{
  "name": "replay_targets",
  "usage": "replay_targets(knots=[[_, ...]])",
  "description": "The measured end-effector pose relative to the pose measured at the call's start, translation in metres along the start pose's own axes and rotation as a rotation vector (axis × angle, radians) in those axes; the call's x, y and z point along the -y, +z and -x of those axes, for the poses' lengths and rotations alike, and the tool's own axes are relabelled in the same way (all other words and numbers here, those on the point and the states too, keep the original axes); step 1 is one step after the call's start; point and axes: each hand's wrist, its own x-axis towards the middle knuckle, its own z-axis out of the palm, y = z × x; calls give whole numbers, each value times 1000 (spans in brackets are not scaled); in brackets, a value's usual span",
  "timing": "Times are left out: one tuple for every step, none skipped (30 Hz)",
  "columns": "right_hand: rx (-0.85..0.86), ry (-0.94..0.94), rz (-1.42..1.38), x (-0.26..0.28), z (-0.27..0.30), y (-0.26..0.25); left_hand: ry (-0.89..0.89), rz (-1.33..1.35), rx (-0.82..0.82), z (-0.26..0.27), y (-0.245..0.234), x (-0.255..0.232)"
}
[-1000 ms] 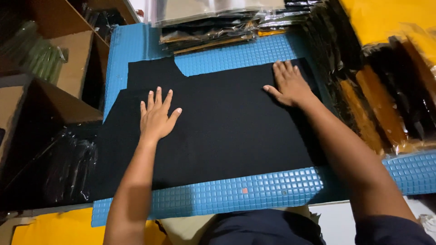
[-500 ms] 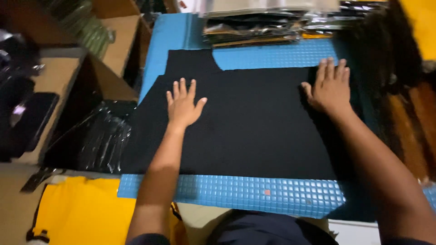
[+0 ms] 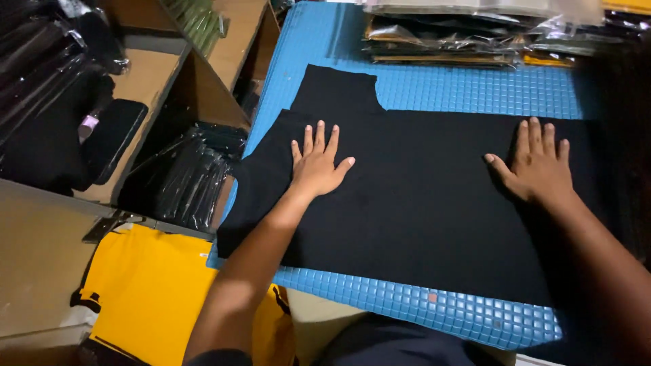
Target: The person folds a black t-shirt on a blue textured mat. They smooth the fabric, fold the sleeves inward, fold the shirt in half lengthwise, then fold it into a compact rectangle. The folded shirt is placed on a stack of similar folded shirts.
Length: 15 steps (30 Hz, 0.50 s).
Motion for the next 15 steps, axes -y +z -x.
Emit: replay_targets(knots=[[-1, -4, 4, -1, -8, 5, -3, 4, -2, -1, 5, 7], [26, 30, 65, -1, -17, 10, 13, 61, -93, -5, 10, 13], [52, 65, 126, -2, -27, 14, 30, 119, -183, -8, 14, 19], [49, 66, 126, 11, -36, 21, 32, 119, -186, -6, 7, 19], [-248, -211, 232, 23, -45, 29, -45, 82, -218, -4, 1, 19], [-553, -484, 335, 37, -54, 38, -125, 47, -250, -1, -5, 21], [-555, -486, 336, 71, -52, 24, -126, 48, -253, -2, -2, 23], [-458, -690, 176, 105, -50, 11, -150, 24, -273, -1, -1, 26], [-353, -888, 12, 141, -48, -2, -174, 1, -292, 0, 1, 30], [-352, -896, 12, 167, -64, 6, -181, 2, -294, -2, 5, 32], [-280, -1067, -109, 194, -80, 13, -190, 0, -273, -5, 9, 36], [-206, -1237, -233, 222, -97, 20, -199, -3, -255, -8, 12, 39], [-206, -1246, -233, 240, -115, 28, -206, -2, -260, -7, 9, 36], [-167, -1262, -163, 260, -132, 38, -218, -2, -232, -5, 6, 35], [-129, -1277, -93, 280, -148, 48, -229, -1, -204, -3, 3, 33]])
